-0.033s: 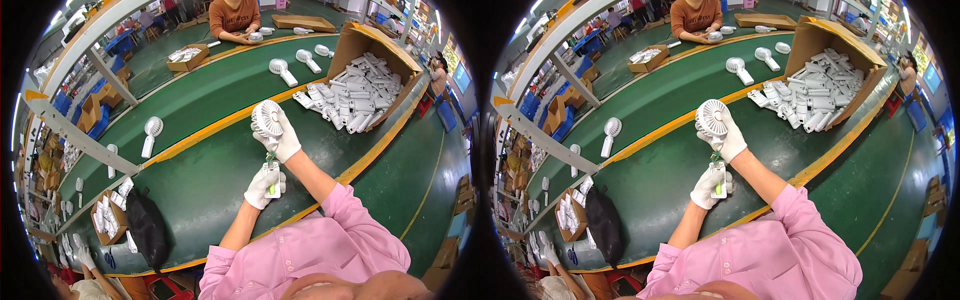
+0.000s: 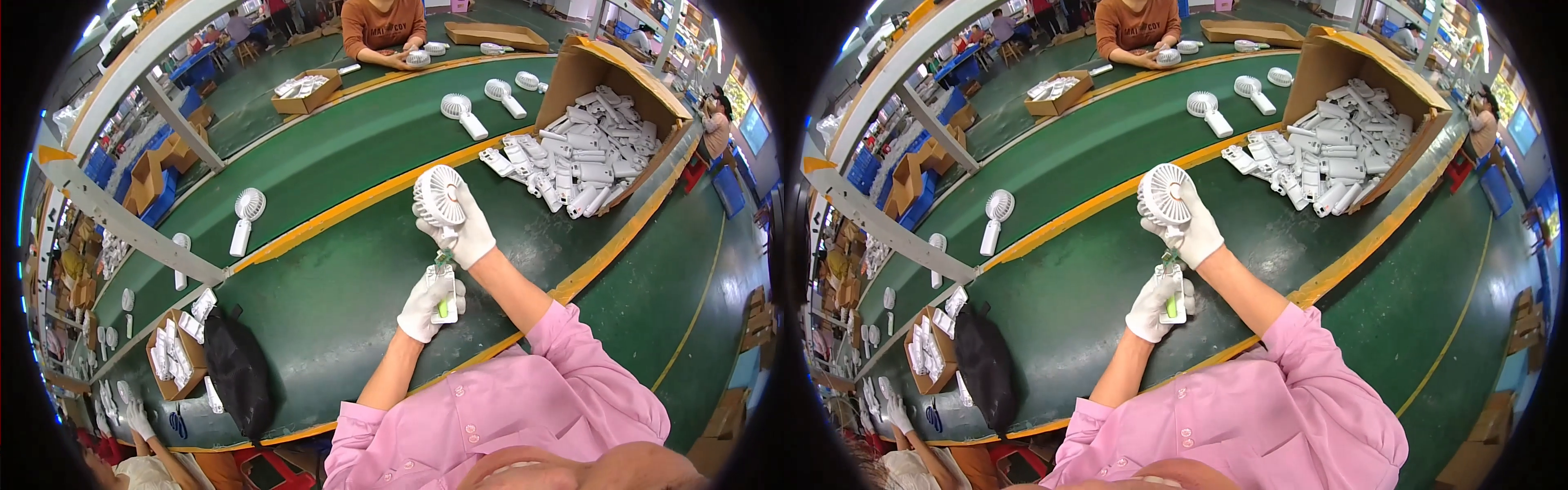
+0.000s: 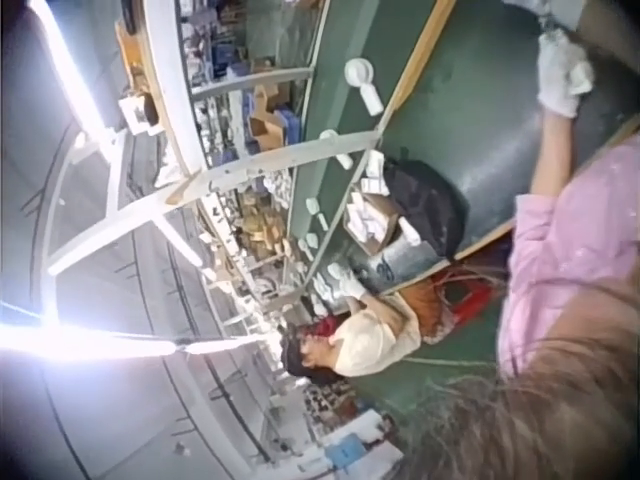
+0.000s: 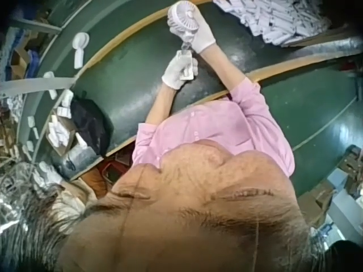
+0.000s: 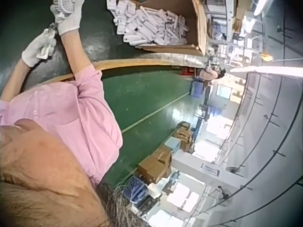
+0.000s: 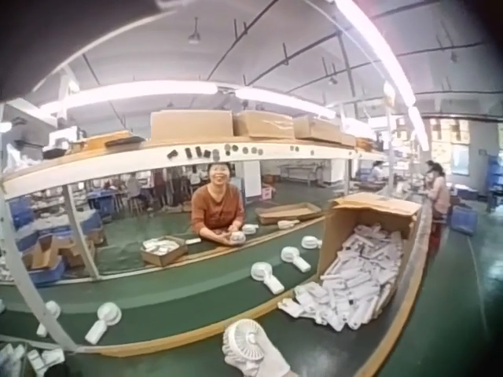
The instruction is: The person assembles portable handheld fans by fitting circuit boards, batteries, and fan heads into handle casings by hand, snapping the casing covers together, and placing the assembled fans onto the conveyor belt.
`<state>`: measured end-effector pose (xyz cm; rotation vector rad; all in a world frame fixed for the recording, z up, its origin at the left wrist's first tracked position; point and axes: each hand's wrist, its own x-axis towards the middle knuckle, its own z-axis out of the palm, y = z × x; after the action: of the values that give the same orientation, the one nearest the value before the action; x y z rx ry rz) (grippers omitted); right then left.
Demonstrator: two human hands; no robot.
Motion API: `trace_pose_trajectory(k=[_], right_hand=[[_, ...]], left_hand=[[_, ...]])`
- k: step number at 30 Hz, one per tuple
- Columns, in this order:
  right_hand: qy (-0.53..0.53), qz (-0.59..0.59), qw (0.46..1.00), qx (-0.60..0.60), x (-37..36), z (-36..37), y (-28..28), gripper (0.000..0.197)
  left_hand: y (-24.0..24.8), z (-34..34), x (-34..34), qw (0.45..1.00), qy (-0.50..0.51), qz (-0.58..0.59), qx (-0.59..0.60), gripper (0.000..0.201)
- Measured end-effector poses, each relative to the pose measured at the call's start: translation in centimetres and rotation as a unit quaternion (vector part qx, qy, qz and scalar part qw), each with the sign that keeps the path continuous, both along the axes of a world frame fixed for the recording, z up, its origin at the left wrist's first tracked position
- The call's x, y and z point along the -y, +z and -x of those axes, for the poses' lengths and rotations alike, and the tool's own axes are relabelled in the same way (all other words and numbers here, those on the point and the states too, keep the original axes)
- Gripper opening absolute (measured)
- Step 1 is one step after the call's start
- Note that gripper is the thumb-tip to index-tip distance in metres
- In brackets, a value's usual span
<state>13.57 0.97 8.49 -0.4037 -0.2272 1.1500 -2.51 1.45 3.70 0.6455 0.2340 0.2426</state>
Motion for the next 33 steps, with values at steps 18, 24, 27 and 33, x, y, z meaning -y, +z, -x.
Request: trace_pose_trajectory(k=[18,24,27,33], right_hand=[[-0.04,0.133,0.955,0.262,2.2,2.9,-2.8,0.037],[0.01,0.142,0.977,0.16,1.9,2.8,-2.9,0.027],[-0.028,0.18,0.963,0.198,1.9,3.7,-2.8,0.027],[-0.046,0.18,0.955,0.233,2.5,4.5,-3.0,0.03]], left_hand=[[0.1,0.4,0.4,0.974,0.113,-0.147,-0.132,0.027],[0.9,-0.3,-0.3,0.974,0.104,-0.133,-0.149,0.02],[0.1,-0.2,-0.1,0.962,0.128,-0.174,-0.166,0.021],[-0.6,0.4,0.3,0.96,0.147,-0.188,-0.146,0.025]])
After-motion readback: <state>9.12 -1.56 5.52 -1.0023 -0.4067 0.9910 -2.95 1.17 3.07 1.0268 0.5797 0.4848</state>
